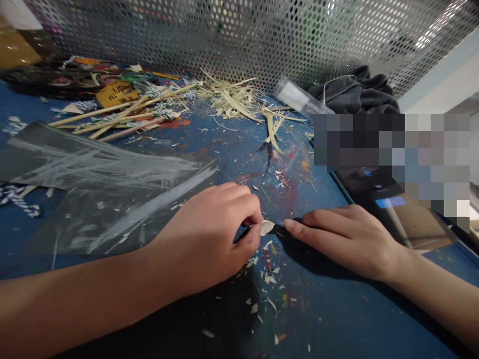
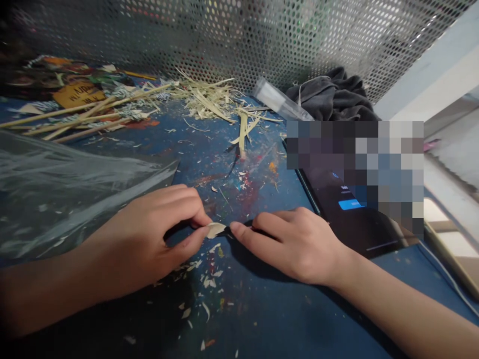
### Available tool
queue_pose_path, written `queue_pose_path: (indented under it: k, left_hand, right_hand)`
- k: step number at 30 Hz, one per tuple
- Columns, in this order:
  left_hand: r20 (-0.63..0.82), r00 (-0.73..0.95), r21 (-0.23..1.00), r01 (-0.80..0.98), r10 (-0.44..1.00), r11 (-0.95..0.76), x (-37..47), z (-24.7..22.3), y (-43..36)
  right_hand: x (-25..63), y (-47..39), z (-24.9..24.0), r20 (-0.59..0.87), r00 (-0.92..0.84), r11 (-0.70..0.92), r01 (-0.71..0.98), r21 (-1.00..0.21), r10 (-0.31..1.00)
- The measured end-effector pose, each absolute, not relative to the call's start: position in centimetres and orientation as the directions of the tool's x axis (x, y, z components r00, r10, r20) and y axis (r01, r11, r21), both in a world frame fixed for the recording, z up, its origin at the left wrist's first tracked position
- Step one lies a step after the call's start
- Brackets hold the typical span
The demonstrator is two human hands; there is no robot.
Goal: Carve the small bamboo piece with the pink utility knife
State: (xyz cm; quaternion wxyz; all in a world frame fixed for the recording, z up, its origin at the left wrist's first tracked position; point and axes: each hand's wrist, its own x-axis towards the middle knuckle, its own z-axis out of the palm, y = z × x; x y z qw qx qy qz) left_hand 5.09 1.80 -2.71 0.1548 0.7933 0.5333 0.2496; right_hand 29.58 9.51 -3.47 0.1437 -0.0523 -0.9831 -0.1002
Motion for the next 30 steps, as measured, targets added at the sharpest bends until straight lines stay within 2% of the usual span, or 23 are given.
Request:
queue_pose_path:
  k: [11, 19, 26, 30]
  left_hand:
    - [0.116, 0.327, 0.625, 0.710, 0.938, -0.325, 4.8, -2.6, 2.9]
    - [0.122, 0.329, 0.597, 0.729, 0.936, -0.334, 5.1, -2.3, 2.9]
    - [0.175, 0.365, 0.559, 0.728, 0.914, -0.398, 5.0, -2.4, 2.4]
    - [0.190, 0.383, 0.538, 0.729, 0.904, -0.422, 5.0, -2.5, 2.3]
  right_hand:
    - [28.1, 9.6, -2.2, 0.340, -0.940, 0.946, 0.088, 0.313, -0.025]
    - [27.9, 9.4, -1.8, 0.239, -0.967, 0.989, 0.111, 0.097, 0.085]
    - [27.4, 9.3, -1.2, 0.118, -0.966, 0.969, 0.218, -0.119, 0.231]
    - [27.2, 9.2, -0.8, 0.079, -0.964, 0.954, 0.237, -0.184, 0.255]
